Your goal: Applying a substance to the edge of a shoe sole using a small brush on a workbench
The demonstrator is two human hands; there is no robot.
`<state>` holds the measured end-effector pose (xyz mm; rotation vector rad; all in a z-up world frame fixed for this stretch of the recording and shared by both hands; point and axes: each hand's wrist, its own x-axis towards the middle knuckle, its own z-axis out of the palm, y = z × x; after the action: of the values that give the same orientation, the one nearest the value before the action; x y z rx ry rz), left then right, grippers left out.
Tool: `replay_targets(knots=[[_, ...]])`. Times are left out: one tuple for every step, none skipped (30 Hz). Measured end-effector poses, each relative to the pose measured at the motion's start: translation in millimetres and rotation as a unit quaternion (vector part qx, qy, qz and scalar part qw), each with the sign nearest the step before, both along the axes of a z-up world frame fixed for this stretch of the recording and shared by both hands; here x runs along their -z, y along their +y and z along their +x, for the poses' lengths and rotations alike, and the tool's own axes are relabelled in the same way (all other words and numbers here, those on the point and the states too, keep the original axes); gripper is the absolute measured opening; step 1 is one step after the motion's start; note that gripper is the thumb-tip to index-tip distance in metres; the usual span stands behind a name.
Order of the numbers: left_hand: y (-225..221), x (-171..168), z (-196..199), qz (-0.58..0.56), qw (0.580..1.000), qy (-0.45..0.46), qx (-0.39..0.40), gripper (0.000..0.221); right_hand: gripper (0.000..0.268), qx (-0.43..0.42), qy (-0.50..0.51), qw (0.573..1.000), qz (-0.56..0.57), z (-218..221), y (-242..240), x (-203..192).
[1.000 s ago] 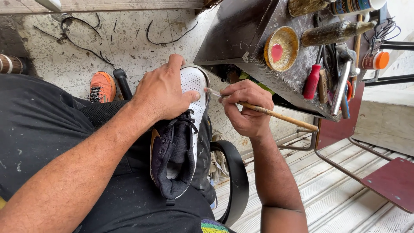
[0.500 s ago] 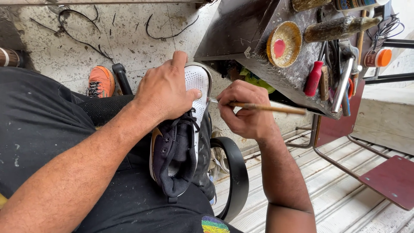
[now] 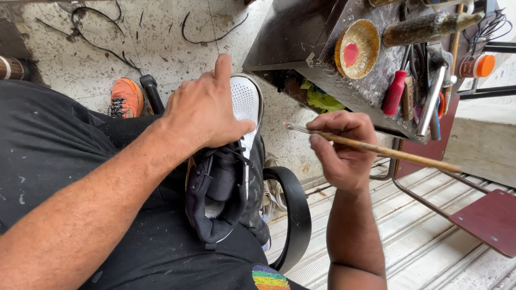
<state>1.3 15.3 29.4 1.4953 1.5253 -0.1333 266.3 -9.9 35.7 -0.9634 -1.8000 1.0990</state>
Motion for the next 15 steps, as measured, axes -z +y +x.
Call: replay_targets(knots=[[1, 3, 1, -0.001, 1.000, 0.000, -0.001, 0.116, 0.029, -0.001, 0.000, 1.000, -0.001, -2, -2, 3], [2, 6, 2, -0.001, 1.000, 0.011, 0.005, 0.114, 0.029, 0.002, -0.012, 1.000, 0.010, -5, -5, 5], [3, 9, 3, -0.002, 1.000, 0.024, 0.011, 0.113, 0.030, 0.006, -0.023, 0.999, 0.022, -8, -8, 8], [3, 10, 5, -0.002, 1.000, 0.025, 0.011, 0.113, 0.030, 0.005, -0.022, 1.000, 0.021, -13, -5, 7], [3, 11, 6, 0.007, 0.999, 0.031, 0.015, 0.113, 0.026, -0.012, -0.047, 0.998, 0.034, -18, -2, 6], [3, 13, 7, 0.016, 0.999, 0.036, 0.019, 0.114, 0.022, -0.029, -0.072, 0.996, 0.047, -24, 1, 6], [1, 15, 8, 0.016, 0.999, 0.037, 0.018, 0.114, 0.022, -0.030, -0.071, 0.996, 0.047, -28, 3, 3], [-1, 18, 9, 0.038, 0.998, 0.041, 0.025, 0.115, 0.017, -0.035, -0.125, 0.991, 0.042, -32, 4, 1], [-2, 21, 10, 0.062, 0.997, 0.045, 0.030, 0.115, 0.012, -0.041, -0.180, 0.982, 0.038, -36, 7, -2], [-2, 20, 10, 0.063, 0.997, 0.045, 0.030, 0.115, 0.012, -0.042, -0.180, 0.982, 0.039, -38, 8, -2], [-2, 20, 10, 0.063, 0.996, 0.047, 0.033, 0.116, 0.014, -0.059, -0.220, 0.973, 0.026, -39, 10, -3], [-3, 20, 10, 0.064, 0.996, 0.049, 0.036, 0.116, 0.016, -0.076, -0.259, 0.963, 0.013, -40, 11, -3], [-2, 19, 10, 0.063, 0.996, 0.048, 0.033, 0.116, 0.016, -0.079, -0.259, 0.962, 0.014, -43, 14, -6], [-2, 18, 10, 0.062, 0.997, 0.044, 0.030, 0.116, 0.017, -0.086, -0.260, 0.962, 0.015, -46, 17, -8], [-2, 17, 10, 0.059, 0.997, 0.040, 0.029, 0.116, 0.019, -0.090, -0.262, 0.961, 0.014, -48, 19, -10]])
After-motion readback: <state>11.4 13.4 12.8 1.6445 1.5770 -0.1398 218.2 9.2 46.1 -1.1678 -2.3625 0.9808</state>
